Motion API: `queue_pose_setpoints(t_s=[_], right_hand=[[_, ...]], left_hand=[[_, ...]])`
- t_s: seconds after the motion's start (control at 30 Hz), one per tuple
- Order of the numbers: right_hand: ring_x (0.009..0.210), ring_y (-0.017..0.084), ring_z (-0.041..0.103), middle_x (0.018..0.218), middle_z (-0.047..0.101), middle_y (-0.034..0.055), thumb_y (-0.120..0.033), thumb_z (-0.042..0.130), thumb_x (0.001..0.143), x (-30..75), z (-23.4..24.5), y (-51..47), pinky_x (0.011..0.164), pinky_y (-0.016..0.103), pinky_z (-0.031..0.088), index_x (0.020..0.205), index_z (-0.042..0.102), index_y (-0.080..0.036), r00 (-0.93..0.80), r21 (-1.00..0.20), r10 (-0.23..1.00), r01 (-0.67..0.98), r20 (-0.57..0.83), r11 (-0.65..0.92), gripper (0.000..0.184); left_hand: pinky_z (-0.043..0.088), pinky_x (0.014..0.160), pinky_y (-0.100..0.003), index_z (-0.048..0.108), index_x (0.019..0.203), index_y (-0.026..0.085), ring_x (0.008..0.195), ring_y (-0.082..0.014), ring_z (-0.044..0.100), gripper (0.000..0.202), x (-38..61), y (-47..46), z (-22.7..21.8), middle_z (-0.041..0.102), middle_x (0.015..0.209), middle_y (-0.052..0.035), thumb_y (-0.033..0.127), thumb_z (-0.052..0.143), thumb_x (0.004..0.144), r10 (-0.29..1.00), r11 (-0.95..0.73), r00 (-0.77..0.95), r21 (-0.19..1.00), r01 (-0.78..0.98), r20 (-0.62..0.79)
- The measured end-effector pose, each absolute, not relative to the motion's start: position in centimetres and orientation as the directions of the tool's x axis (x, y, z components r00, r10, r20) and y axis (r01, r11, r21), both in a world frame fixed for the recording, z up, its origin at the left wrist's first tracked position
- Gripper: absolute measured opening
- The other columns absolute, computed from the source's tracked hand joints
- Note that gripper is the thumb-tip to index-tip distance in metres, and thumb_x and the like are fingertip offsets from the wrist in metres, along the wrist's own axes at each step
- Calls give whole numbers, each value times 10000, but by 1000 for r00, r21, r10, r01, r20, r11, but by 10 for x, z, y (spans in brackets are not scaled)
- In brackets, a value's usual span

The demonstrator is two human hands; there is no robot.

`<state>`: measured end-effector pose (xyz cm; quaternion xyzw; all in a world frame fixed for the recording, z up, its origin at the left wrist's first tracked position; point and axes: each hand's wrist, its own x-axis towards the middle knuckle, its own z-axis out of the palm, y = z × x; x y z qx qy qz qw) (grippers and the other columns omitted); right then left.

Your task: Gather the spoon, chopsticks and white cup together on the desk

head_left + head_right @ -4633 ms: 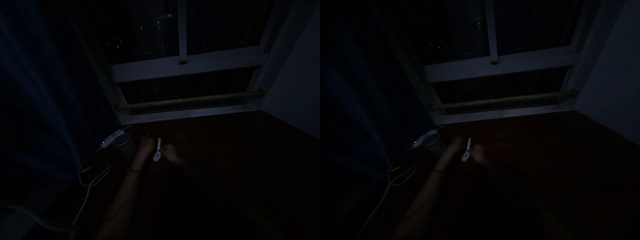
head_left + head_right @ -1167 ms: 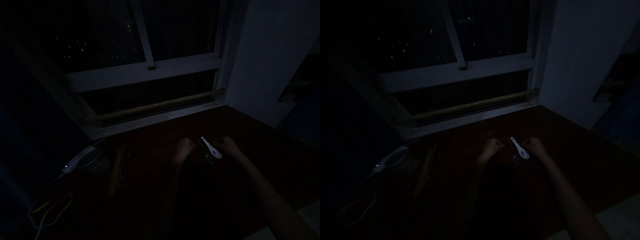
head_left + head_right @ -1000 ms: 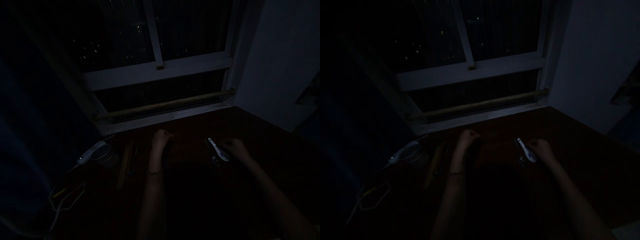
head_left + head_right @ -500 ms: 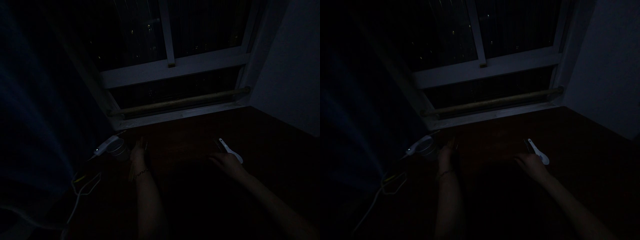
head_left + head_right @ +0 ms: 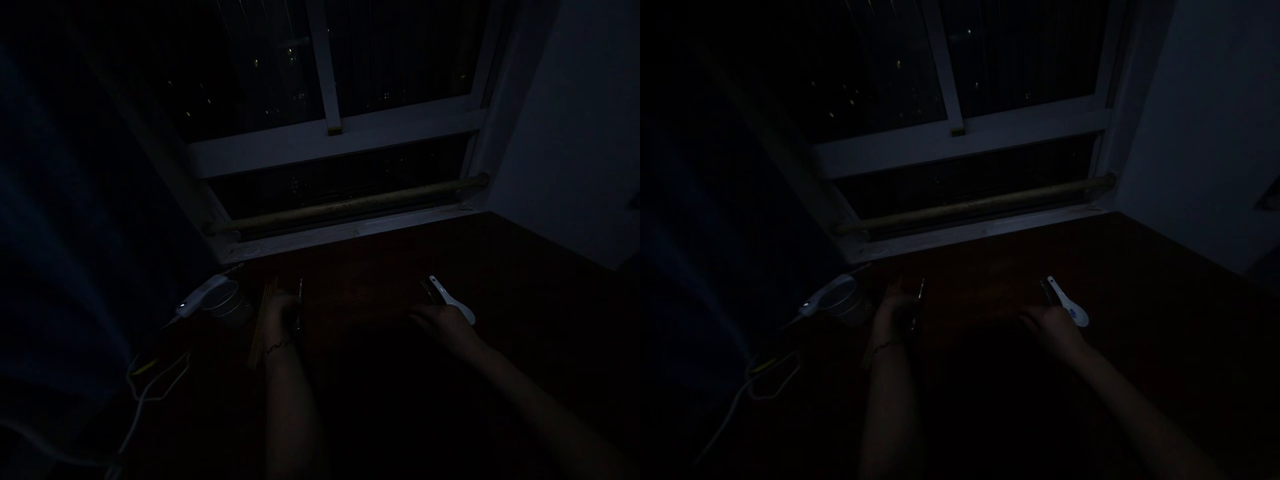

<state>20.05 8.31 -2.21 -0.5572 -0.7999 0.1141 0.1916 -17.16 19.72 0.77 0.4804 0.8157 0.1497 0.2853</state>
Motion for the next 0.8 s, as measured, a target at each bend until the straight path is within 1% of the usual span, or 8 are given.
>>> queue_pose_setpoints(t_s=[0.07, 0.13, 0.23, 0.33, 0.47, 0.57, 0.67, 0.8], right_hand=[[831, 191, 628, 963, 652, 13, -251, 486, 905, 198, -22, 83, 696, 285, 475, 1037, 644, -197, -314, -429, 932, 828, 179, 361, 213], [825, 180, 627, 962, 651, 8, -242, 496, 896, 196, -23, 83, 689, 269, 470, 1021, 646, -205, -321, -465, 926, 802, 197, 376, 199], [878, 169, 615, 1011, 639, 24, -247, 473, 903, 192, -24, 81, 746, 252, 461, 1027, 636, -193, -311, -508, 904, 750, 294, 423, 212], [843, 153, 610, 974, 640, 42, -265, 400, 925, 190, -23, 77, 720, 229, 440, 1019, 629, -189, -308, -485, 874, 738, 375, 469, 260], [674, 141, 588, 786, 629, 41, -271, 412, 909, 184, -19, 73, 554, 221, 362, 898, 632, -177, -401, -289, 879, 836, 260, 467, 240], [698, 160, 588, 850, 631, 64, -169, 443, 871, 174, -18, 70, 542, 227, 371, 925, 640, -153, -465, -100, 880, 875, 100, 474, 204], [962, 239, 550, 1055, 593, 105, -114, 452, 853, 163, -17, 67, 708, 290, 456, 1024, 646, -131, -458, 6, 887, 889, 62, 459, 259], [1116, 253, 472, 1199, 520, 148, -123, 438, 883, 154, -20, 62, 912, 336, 418, 1131, 613, -98, -299, 10, 953, 954, 48, 299, 304]], left_hand=[[385, 479, -229, 576, 674, 101, 507, -124, 518, 111, -151, 199, 19, 575, 596, -43, 205, 609, 654, 906, 416, -226, 651, 635, -358], [334, 455, -202, 549, 577, 112, 458, -81, 445, 153, -120, 202, 29, 496, 504, -4, 204, 551, 698, 945, 297, -55, 771, 563, -323], [334, 462, -179, 577, 603, 114, 481, -68, 456, 131, -58, 204, 33, 539, 538, -10, 182, 530, 705, 951, 188, 141, 878, 439, -274], [364, 477, -177, 582, 591, 98, 482, -65, 482, 107, 2, 200, 21, 571, 553, -22, 153, 566, 682, 888, 213, 334, 926, 313, -317], [394, 503, -171, 568, 583, 80, 468, -53, 500, 112, 52, 194, -11, 556, 528, -4, 83, 546, 692, 866, 321, 339, 929, 186, -367], [431, 544, -171, 555, 606, 77, 503, -54, 534, 109, 69, 188, -31, 568, 554, -1, 79, 548, 715, 875, 361, 291, 923, 137, -386], [439, 543, -166, 540, 596, 75, 521, -61, 553, 139, 80, 180, -41, 581, 564, -16, 81, 546, 734, 872, 381, 283, 917, 119, -399], [471, 556, -186, 518, 598, 86, 544, -93, 588, 150, 91, 172, -45, 593, 556, -33, 59, 543, 744, 864, 422, 250, 900, 112, -436]])
